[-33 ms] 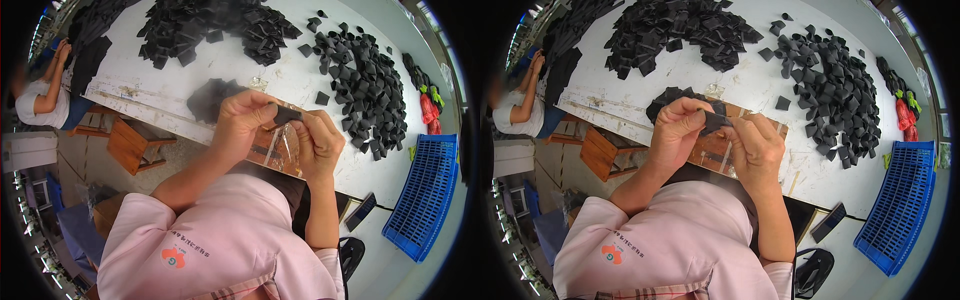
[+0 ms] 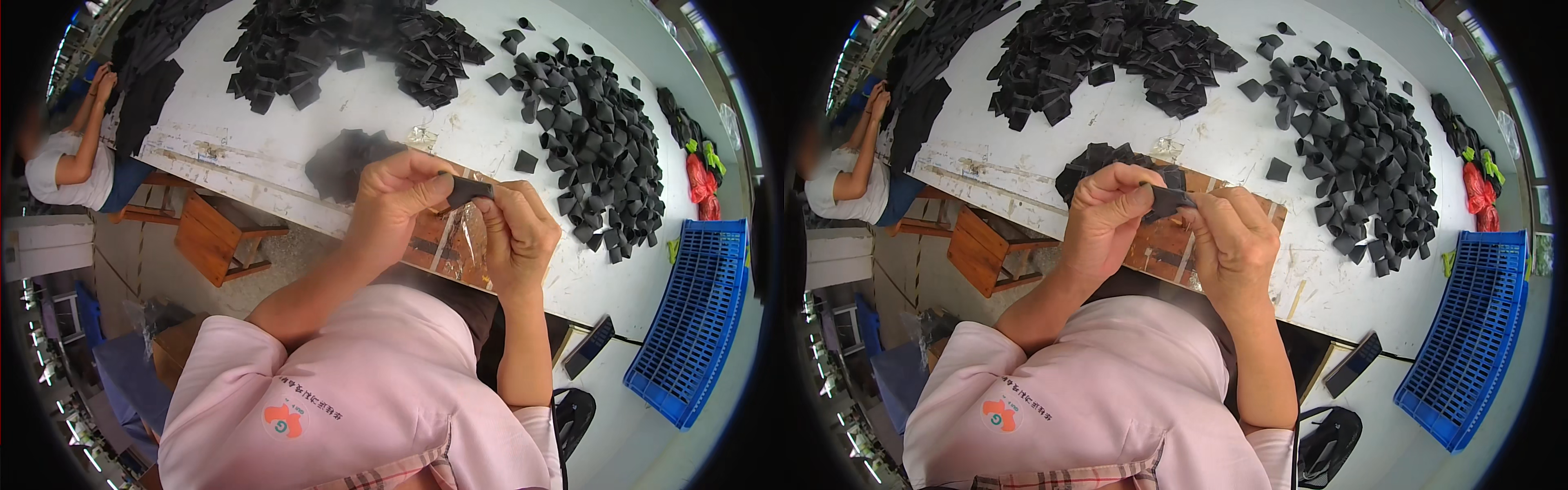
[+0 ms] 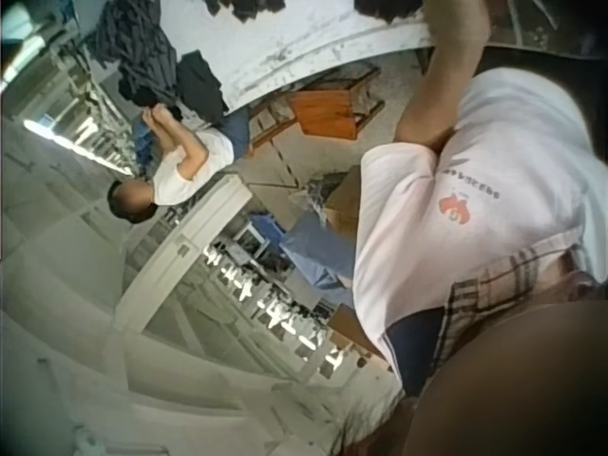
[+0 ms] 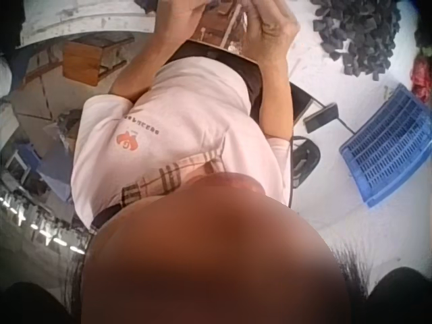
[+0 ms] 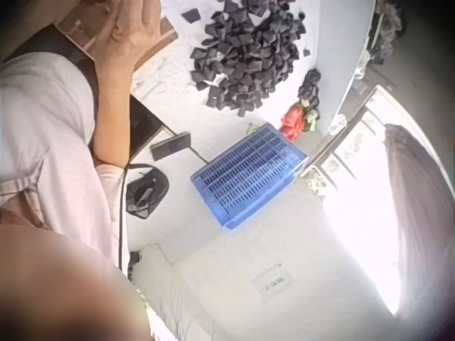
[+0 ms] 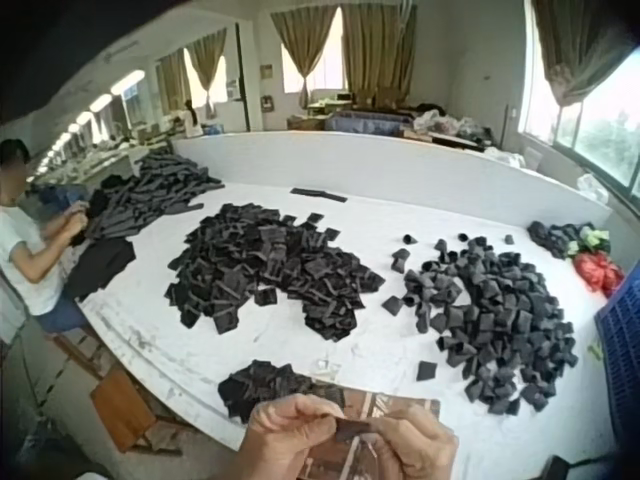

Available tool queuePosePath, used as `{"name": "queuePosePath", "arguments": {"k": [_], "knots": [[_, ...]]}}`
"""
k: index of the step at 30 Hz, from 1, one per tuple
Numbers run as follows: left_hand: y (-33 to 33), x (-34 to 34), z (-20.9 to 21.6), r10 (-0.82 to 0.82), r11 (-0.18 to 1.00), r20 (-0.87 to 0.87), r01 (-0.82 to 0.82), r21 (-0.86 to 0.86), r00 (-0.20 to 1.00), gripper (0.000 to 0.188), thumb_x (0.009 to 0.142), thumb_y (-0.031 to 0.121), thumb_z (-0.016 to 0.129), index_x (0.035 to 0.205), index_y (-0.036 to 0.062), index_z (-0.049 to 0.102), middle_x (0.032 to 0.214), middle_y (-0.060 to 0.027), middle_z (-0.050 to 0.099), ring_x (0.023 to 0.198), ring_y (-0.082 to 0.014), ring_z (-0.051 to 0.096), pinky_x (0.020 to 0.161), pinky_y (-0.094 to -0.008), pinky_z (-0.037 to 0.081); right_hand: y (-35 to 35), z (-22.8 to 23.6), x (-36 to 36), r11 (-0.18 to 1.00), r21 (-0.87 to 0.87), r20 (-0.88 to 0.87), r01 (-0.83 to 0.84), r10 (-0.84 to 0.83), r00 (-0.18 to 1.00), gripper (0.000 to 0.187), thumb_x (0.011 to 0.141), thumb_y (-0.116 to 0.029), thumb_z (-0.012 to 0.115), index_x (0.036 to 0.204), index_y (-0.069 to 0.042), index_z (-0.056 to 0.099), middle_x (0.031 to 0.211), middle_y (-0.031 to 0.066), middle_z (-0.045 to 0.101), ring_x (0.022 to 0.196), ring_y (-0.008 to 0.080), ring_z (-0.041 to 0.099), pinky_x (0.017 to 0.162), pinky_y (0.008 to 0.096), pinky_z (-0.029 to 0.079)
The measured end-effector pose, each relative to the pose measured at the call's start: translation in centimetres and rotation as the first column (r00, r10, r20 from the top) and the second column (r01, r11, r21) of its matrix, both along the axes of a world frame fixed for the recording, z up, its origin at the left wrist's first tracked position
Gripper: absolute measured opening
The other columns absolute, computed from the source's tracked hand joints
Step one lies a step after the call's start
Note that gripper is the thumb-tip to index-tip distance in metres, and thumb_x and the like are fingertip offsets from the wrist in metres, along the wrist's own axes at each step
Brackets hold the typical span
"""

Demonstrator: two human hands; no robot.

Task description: Manually processing and trimming small black foam pieces on a workbench using a small blade or tool.

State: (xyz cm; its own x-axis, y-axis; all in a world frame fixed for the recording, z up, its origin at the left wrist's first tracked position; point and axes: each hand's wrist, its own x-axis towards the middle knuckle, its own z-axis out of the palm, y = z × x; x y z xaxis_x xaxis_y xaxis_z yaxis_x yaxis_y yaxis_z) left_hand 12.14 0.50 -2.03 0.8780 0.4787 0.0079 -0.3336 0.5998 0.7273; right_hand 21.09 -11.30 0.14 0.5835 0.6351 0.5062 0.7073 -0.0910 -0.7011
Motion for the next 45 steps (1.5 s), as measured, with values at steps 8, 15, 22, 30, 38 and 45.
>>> {"name": "queuePosePath", "arguments": {"k": [8,15,22,30,38,45], "knots": [[0.9,0.2,-0.8,0.135,0.918,-0.163,-0.062,0.391,0.977,0.01,0.08,0.002,0.054,0.089,-0.002,0.056,0.08,-0.0047,0.059,0.071,-0.0058,0.053,0.066,-0.0177,0.042,0.1,2.0,1.0,0.992,-0.106,-0.108,-0.074,0.063,0.992,0.004,0.072,-0.001,0.061,0.073,0.001,0.057,0.057,0.0069,0.045,0.048,0.0156,0.044,0.045,0.0268,0.035],[2.4,3.1,-6.4,0.395,0.337,-0.239,0.102,0.936,0.887,0.019,0.072,0.004,0.057,0.089,-0.0031,0.056,0.085,-0.0127,0.058,0.077,-0.0176,0.057,0.07,-0.0258,0.045,-2.2,-0.8,5.8,0.914,0.181,-0.816,0.363,-0.067,0.574,0.038,0.089,-0.03,0.043,0.097,0.004,0.056,0.07,0.004,0.056,0.057,0.0075,0.047,0.052,0.0178,0.037],[1.7,6.1,-10.1,0.481,-0.404,-0.231,0.448,0.797,0.846,0.014,0.064,0.008,0.059,0.075,-0.0016,0.059,0.084,-0.0179,0.055,0.084,-0.0273,0.051,0.071,-0.0369,0.042,-6.3,-5.8,0.6,0.971,-0.027,-0.922,0.239,-0.116,0.37,0.031,0.087,-0.027,0.049,0.084,0.002,0.058,0.064,0.0025,0.054,0.053,0.007,0.046,0.047,0.0181,0.036],[2.7,6.3,-10.4,0.46,-0.278,-0.022,0.167,0.946,0.888,0.008,0.063,0.003,0.054,0.071,0.0002,0.056,0.08,-0.013,0.053,0.079,-0.0266,0.05,0.07,-0.0344,0.041,-5.9,-5.7,-1.0,0.987,-0.082,-0.921,0.136,-0.127,0.368,0.024,0.087,-0.021,0.049,0.082,0.001,0.059,0.063,0.0,0.052,0.053,0.0049,0.044,0.047,0.0168,0.035],[3.4,6.7,-10.5,0.445,-0.374,-0.225,0.408,0.833,0.867,0.01,0.067,0.008,0.056,0.074,0.0005,0.054,0.086,-0.0152,0.051,0.083,-0.0291,0.049,0.071,-0.0377,0.042,-5.1,-6.0,-1.9,0.99,-0.139,-0.906,0.032,-0.14,0.4,0.026,0.086,-0.023,0.05,0.081,0.0,0.06,0.061,-0.001,0.053,0.054,0.0032,0.044,0.047,0.0152,0.036],[5.0,7.5,-11.0,0.33,-0.409,-0.201,0.331,0.851,0.923,0.007,0.069,0.008,0.051,0.068,0.0007,0.051,0.071,-0.0144,0.052,0.077,-0.0313,0.05,0.069,-0.0383,0.042,-5.9,-6.6,-2.4,0.991,-0.132,-0.903,0.003,-0.122,0.413,0.024,0.086,-0.02,0.049,0.082,0.002,0.06,0.062,-0.0001,0.053,0.055,0.0044,0.045,0.048,0.0175,0.037]]}}
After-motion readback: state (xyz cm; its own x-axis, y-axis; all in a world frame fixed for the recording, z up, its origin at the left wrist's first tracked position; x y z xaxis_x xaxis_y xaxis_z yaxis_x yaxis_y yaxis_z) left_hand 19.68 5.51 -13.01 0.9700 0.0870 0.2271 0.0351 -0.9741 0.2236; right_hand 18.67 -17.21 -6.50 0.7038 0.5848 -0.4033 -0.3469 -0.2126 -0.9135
